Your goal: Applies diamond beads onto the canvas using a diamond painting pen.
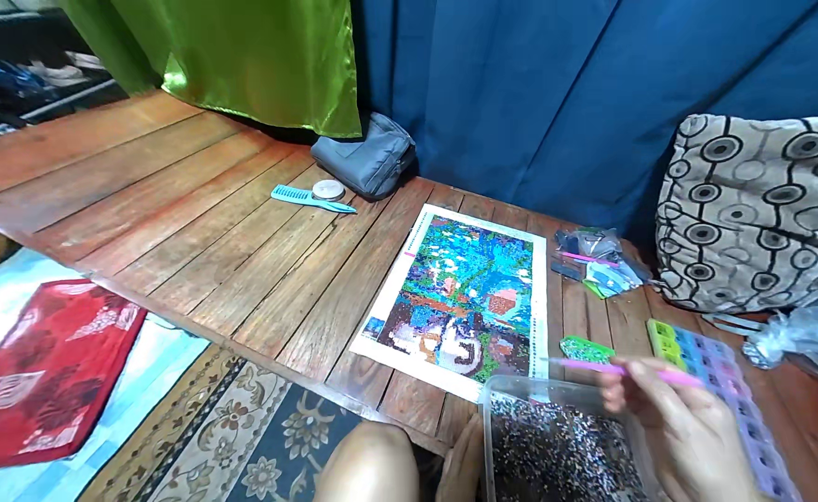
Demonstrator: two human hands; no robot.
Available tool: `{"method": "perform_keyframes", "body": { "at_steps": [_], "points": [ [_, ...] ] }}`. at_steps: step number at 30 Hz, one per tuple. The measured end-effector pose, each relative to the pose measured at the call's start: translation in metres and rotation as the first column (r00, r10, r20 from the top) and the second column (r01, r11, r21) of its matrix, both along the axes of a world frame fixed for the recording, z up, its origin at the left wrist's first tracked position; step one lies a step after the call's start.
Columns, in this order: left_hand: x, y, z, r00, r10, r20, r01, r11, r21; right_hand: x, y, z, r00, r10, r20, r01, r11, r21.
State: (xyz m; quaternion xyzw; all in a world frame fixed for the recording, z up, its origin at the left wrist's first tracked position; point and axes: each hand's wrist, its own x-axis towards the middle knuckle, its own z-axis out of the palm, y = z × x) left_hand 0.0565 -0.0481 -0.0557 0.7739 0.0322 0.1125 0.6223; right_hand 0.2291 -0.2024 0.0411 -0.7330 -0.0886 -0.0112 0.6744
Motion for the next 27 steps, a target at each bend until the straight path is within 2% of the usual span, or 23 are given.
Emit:
{"method": "perform_keyframes", "body": {
  "at_steps": [5,10,16,21,27],
  "points": [
    [0.006,0.004,-0.004,0.999,0.007,0.046,-0.009,1.000,0.029,-0.052,-0.040,-0.007,0.998,-0.035,-0.050,0.038,0.997,0.066],
    [0.006,0.002,-0.016,0.997,0.037,0.074,-0.041,0.997,0.062,-0.079,-0.042,-0.027,0.998,-0.055,-0.042,0.052,0.996,-0.067],
    [0.004,0.003,-0.024,0.995,0.031,0.090,-0.039,0.995,0.090,-0.084,-0.040,-0.048,0.999,-0.031,0.020,0.036,0.947,-0.320],
    [0.002,0.004,-0.031,0.995,0.023,0.101,-0.032,0.996,0.089,-0.084,-0.041,-0.056,0.999,-0.046,0.015,0.049,0.923,-0.383],
    [0.001,0.005,-0.030,0.994,0.027,0.110,-0.041,0.991,0.124,-0.086,-0.042,-0.055,0.999,-0.042,0.025,0.048,0.942,-0.332]
  ]
}}
